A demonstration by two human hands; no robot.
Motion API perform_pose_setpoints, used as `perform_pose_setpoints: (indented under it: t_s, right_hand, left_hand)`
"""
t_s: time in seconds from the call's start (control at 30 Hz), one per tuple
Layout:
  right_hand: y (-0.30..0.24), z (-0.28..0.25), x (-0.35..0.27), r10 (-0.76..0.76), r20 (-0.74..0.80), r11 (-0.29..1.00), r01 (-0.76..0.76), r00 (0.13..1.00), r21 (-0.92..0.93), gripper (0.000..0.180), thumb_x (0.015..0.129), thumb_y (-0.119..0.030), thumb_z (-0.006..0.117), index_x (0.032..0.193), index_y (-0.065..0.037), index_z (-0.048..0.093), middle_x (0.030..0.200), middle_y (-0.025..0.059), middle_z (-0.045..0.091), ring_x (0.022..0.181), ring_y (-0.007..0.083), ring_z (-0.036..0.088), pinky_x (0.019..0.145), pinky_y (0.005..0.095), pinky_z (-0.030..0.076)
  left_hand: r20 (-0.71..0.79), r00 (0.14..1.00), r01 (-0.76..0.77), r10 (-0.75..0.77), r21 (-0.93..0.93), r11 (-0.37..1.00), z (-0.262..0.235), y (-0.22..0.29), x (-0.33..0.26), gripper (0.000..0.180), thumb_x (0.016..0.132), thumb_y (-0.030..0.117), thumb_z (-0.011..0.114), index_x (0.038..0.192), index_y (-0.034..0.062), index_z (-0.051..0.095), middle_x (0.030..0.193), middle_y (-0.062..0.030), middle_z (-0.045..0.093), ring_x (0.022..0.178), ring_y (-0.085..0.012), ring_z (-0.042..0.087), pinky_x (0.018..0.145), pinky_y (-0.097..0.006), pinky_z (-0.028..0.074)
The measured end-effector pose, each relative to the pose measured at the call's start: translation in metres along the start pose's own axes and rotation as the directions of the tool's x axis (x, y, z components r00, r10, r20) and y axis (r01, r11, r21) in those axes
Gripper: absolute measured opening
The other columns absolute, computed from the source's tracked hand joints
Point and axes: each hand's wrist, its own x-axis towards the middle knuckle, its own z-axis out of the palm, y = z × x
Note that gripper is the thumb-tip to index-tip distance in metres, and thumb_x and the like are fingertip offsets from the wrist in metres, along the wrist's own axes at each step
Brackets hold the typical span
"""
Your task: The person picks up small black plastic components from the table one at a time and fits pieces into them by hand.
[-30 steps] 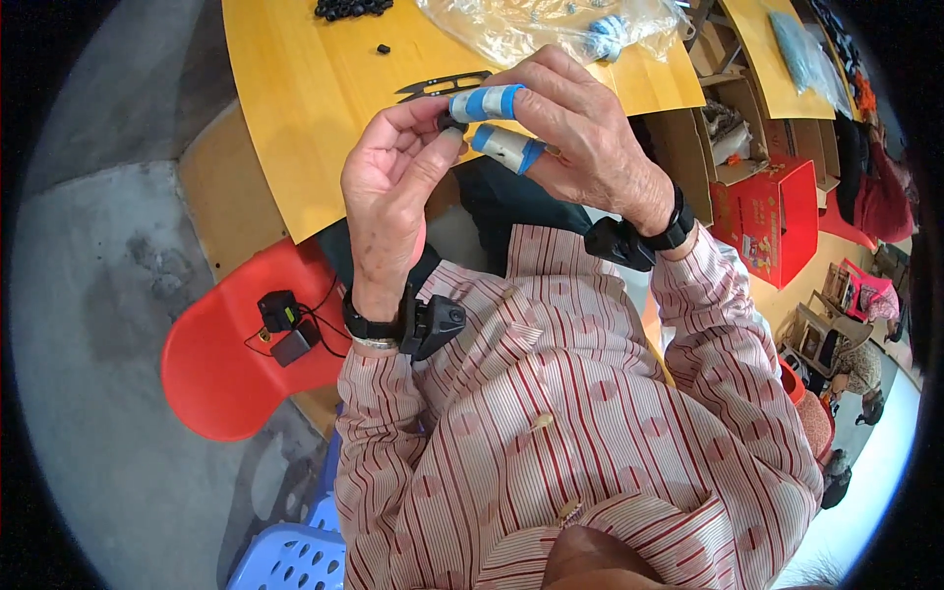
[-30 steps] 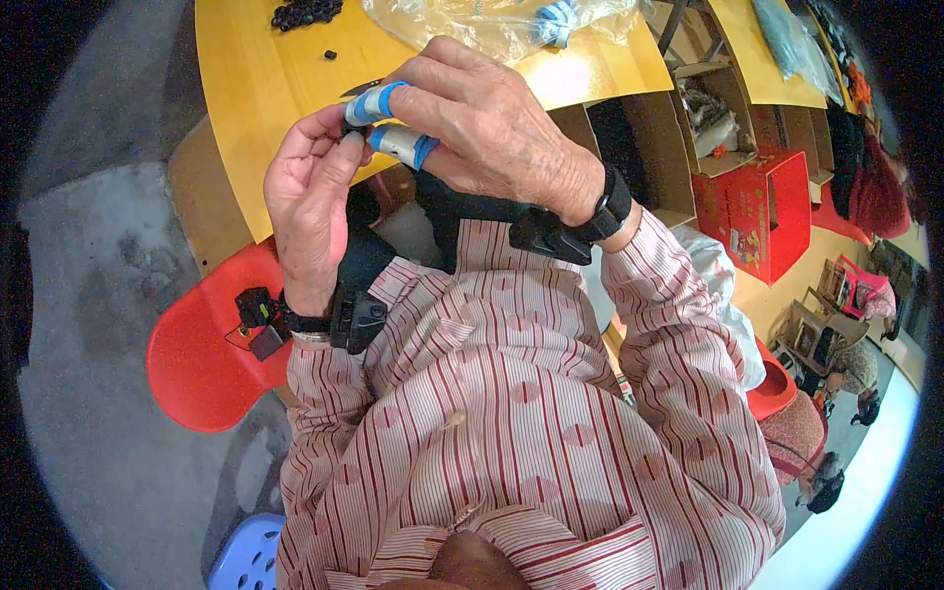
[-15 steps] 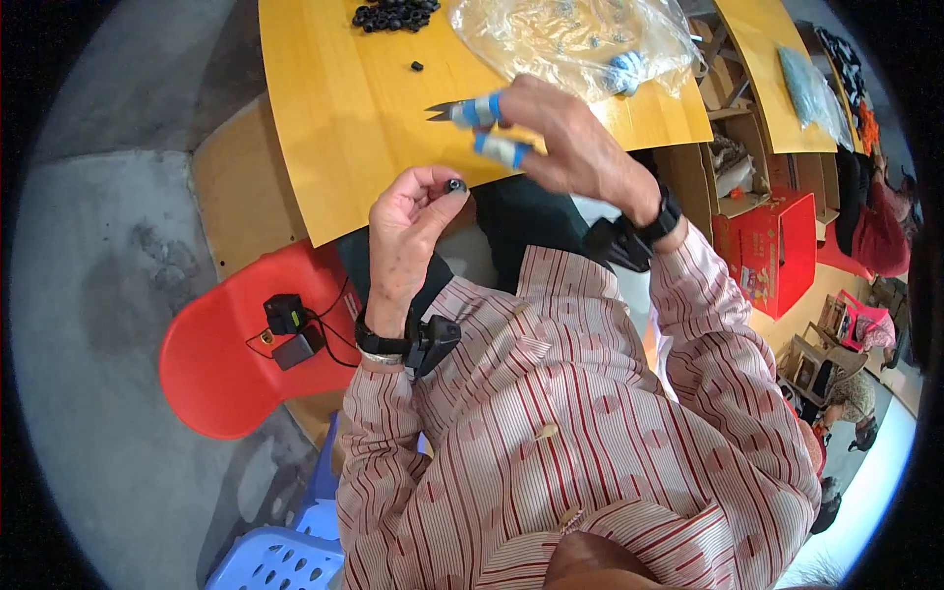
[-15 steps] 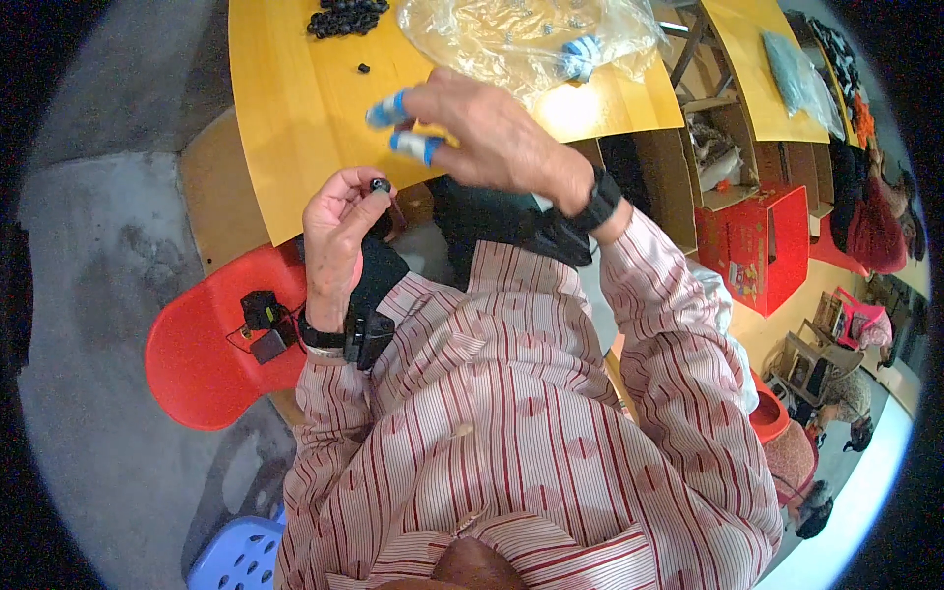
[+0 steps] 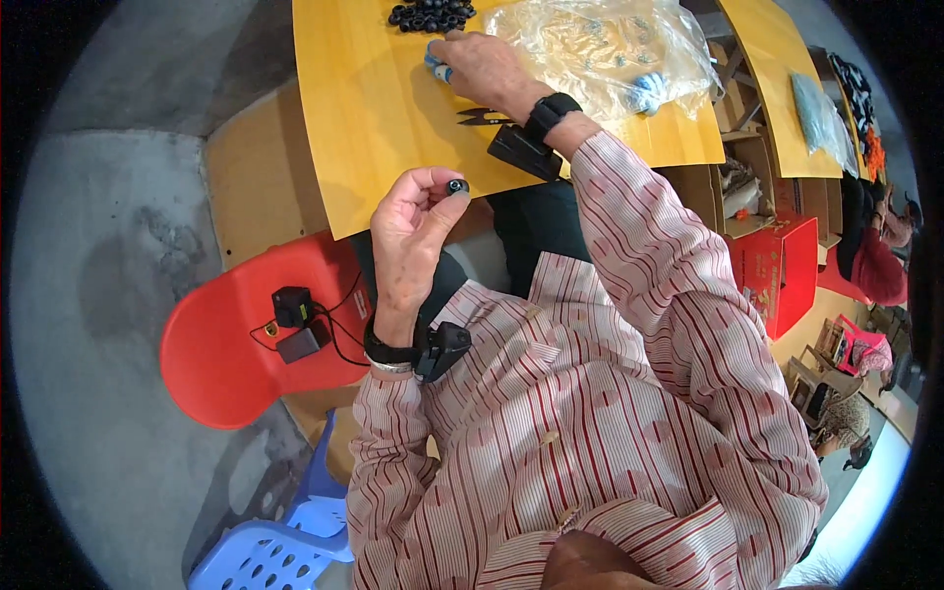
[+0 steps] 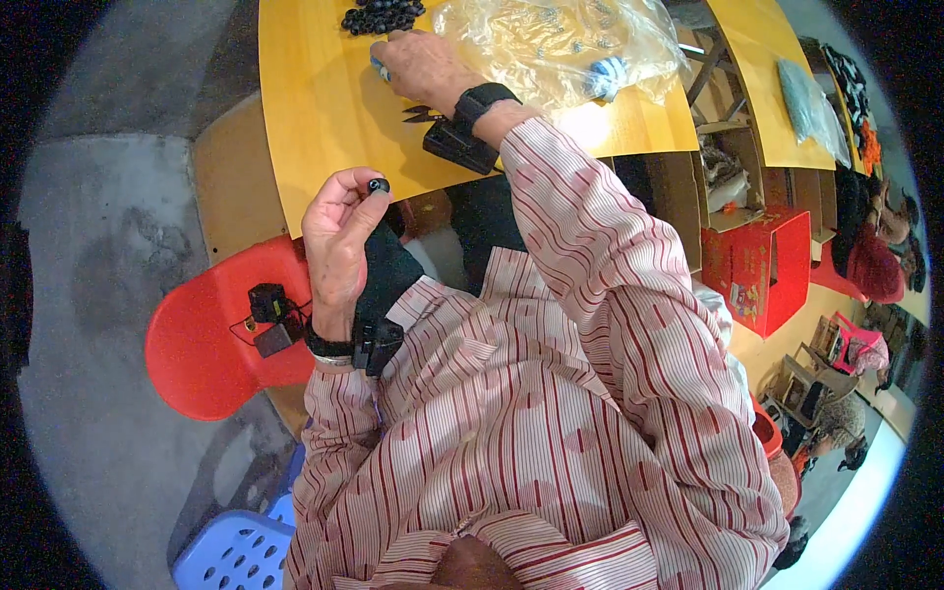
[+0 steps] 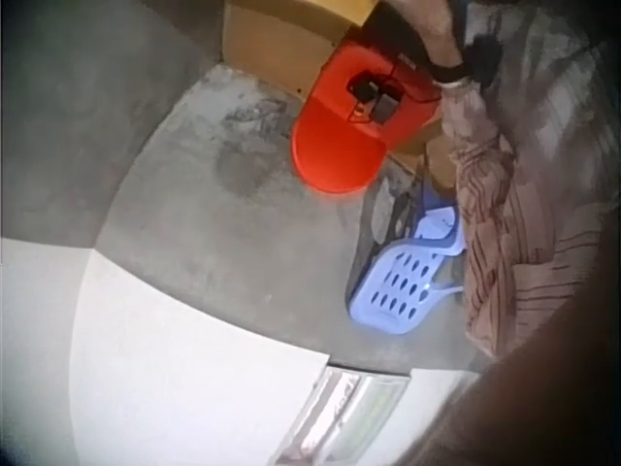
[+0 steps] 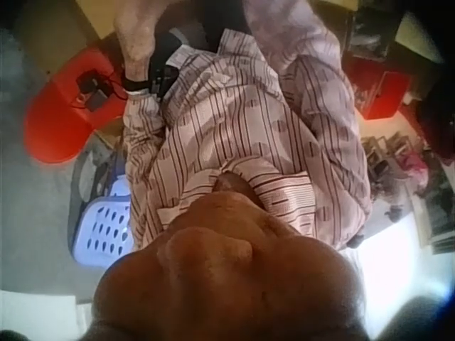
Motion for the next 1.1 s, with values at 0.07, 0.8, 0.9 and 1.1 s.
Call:
perform_pose_setpoints:
  t_s: [0.07, 0.8, 0.9, 1.1]
  right_hand:
    - [0.0, 0.002, -0.001, 0.004, -0.01, 1.0, -0.005, 1.0, -0.023, 0.023, 0.073, -0.011, 0.059, 0.096, -0.006, 0.057, 0.091, 0.0117, 0.06, 0.089, 0.0317, 0.06, 0.075, 0.0424, 0.049]
    - [-0.062, -0.071, -0.096, 0.344, 0.157, -0.229, -0.079, 0.926, 0.97, 0.029, 0.081, -0.008, 0.067, 0.108, -0.001, 0.059, 0.095, 0.0053, 0.065, 0.087, 0.0123, 0.06, 0.083, 0.0274, 0.046]
    - [-0.064, -0.073, -0.102, 0.33, 0.095, -0.14, -0.051, 0.939, 0.989, 0.029, 0.082, -0.008, 0.066, 0.109, -0.003, 0.059, 0.097, 0.0057, 0.065, 0.089, 0.0122, 0.06, 0.084, 0.0276, 0.046]
    - [-0.051, -0.082, -0.112, 0.32, -0.126, 0.309, 0.022, 0.939, 0.951, 0.028, 0.081, -0.005, 0.063, 0.109, -0.004, 0.061, 0.098, 0.0036, 0.065, 0.089, 0.0143, 0.057, 0.081, 0.0281, 0.047]
  left_hand:
    - [0.001, 1.0, -0.006, 0.006, 0.009, 1.0, 0.0, -0.001, 0.002, 0.019, 0.082, -0.001, 0.062, 0.101, -0.0004, 0.057, 0.089, -0.0008, 0.057, 0.081, -0.0062, 0.053, 0.076, -0.018, 0.043]
    - [-0.269, 0.941, -0.243, 0.205, -0.118, 0.963, 0.042, -0.005, 0.031, 0.015, 0.089, 0.004, 0.056, 0.103, -0.0001, 0.05, 0.093, -0.0072, 0.059, 0.082, -0.0102, 0.056, 0.075, -0.024, 0.046]
    - [-0.271, 0.933, -0.268, 0.238, -0.078, 0.96, 0.042, -0.01, 0.031, 0.016, 0.089, 0.005, 0.056, 0.103, 0.0004, 0.05, 0.091, -0.0052, 0.057, 0.08, -0.0092, 0.055, 0.073, -0.023, 0.045]
    - [-0.256, 0.936, -0.278, 0.242, -0.113, 0.954, 0.042, -0.002, 0.028, 0.017, 0.089, 0.005, 0.057, 0.104, 0.0003, 0.05, 0.089, -0.0027, 0.055, 0.079, -0.0086, 0.054, 0.071, -0.022, 0.044]
